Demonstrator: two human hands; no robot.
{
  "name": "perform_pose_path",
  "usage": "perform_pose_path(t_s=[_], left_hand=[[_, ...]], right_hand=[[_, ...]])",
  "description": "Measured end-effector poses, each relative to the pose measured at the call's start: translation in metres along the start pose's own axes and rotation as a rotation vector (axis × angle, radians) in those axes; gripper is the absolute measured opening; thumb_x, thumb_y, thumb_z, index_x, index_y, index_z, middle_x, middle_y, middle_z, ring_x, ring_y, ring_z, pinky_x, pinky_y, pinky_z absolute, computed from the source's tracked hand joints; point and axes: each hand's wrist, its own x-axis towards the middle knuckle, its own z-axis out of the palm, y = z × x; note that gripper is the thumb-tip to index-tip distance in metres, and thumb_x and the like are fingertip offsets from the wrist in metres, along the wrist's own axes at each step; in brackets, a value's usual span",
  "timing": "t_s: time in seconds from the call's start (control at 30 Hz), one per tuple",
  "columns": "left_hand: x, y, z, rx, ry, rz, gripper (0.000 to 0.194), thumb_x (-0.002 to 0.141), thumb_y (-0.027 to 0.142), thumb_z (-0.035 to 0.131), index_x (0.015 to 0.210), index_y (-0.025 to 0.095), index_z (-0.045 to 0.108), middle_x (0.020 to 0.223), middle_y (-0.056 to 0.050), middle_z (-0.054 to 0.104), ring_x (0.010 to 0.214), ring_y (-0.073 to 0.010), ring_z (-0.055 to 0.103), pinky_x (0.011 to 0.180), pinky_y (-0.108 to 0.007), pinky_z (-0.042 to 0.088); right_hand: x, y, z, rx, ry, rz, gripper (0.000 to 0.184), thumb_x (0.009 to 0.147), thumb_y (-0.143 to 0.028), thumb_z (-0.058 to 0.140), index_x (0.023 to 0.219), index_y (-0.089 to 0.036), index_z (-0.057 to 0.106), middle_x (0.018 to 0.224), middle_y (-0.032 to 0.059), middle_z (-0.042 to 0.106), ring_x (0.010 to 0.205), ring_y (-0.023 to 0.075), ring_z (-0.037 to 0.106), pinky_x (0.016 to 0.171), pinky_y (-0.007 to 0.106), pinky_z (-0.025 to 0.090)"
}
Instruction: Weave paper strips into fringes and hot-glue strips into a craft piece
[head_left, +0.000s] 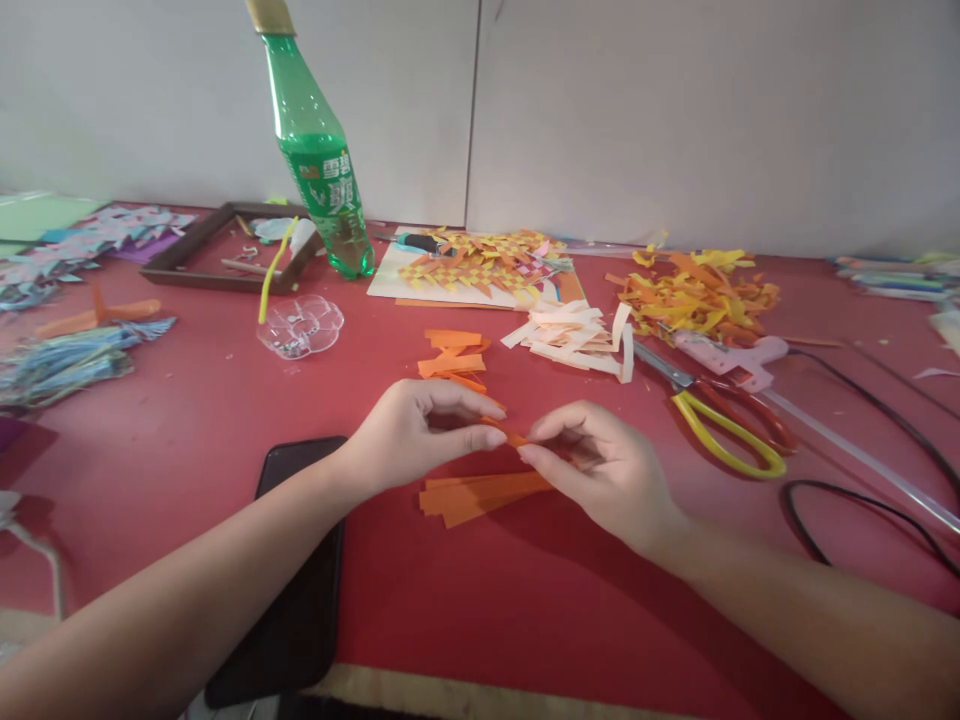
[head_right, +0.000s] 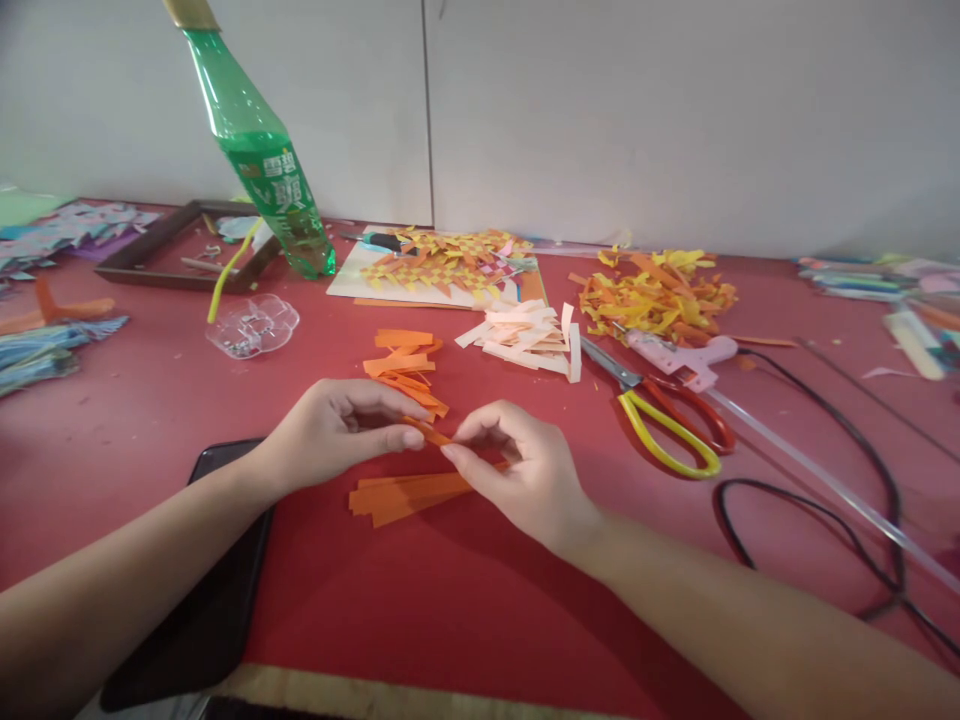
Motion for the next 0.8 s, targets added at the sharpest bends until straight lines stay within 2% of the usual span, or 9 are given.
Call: perform_pose_path(t_s=[0.17, 0.33, 0.5, 0.7, 0.8], left_hand=[[0.0024, -0.0021, -0.0015, -0.072, 0.014, 0.018, 0.018, 0.078, 0.031, 0.079, 0.089, 0.017, 0.078, 0.079, -0.005, 0.079, 0.075, -0.0174, 0.075, 0.074, -0.027, 0.061], [0.0051, -0.0027, -0.0032, -0.156, 0.131, 0.028, 0.016, 0.074, 0.029, 0.083, 0.083, 0.017, 0.077, 0.072, -0.002, 0.078, 0.066, -0.0129, 0.072, 0.066, -0.022, 0.059], [0.0065, -0.0032, -0.0039, -0.207, 0.184, -0.018, 0.020, 0.068, 0.029, 0.087, 0.080, 0.018, 0.075, 0.075, -0.001, 0.078, 0.069, -0.0118, 0.073, 0.068, -0.020, 0.057], [0.0056, -0.0010, -0.0034, -0.194, 0.183, -0.003, 0.021, 0.068, 0.028, 0.088, 0.080, 0.017, 0.075, 0.076, -0.001, 0.078, 0.071, -0.0128, 0.073, 0.069, -0.022, 0.057], [0.0050, -0.0005, -0.0028, -0.197, 0.191, -0.017, 0.022, 0.067, 0.028, 0.088, 0.080, 0.017, 0.074, 0.074, -0.002, 0.077, 0.069, -0.0138, 0.072, 0.066, -0.023, 0.056]], right_hand=[[0.0000, 0.0006, 0.0010, 0.066, -0.007, 0.014, 0.016, 0.081, -0.024, 0.074, 0.090, -0.023, 0.061, 0.083, 0.0004, 0.067, 0.075, 0.0115, 0.068, 0.068, 0.020, 0.058], [0.0013, 0.0015, 0.0007, 0.135, 0.047, 0.039, 0.019, 0.082, -0.021, 0.073, 0.095, -0.024, 0.060, 0.084, -0.0006, 0.066, 0.075, 0.0100, 0.067, 0.067, 0.018, 0.057], [0.0047, 0.0004, 0.0009, 0.184, 0.058, 0.044, 0.015, 0.083, -0.020, 0.072, 0.091, -0.023, 0.061, 0.081, -0.0003, 0.067, 0.074, 0.0103, 0.068, 0.067, 0.019, 0.058], [0.0045, 0.0009, -0.0001, 0.257, -0.005, 0.058, 0.020, 0.084, -0.027, 0.074, 0.096, -0.022, 0.059, 0.088, 0.0043, 0.072, 0.082, 0.0156, 0.072, 0.076, 0.029, 0.062], [0.0051, 0.0023, -0.0002, 0.250, 0.018, 0.062, 0.025, 0.081, -0.028, 0.077, 0.097, -0.023, 0.058, 0.090, 0.0032, 0.069, 0.082, 0.0146, 0.070, 0.078, 0.030, 0.062]])
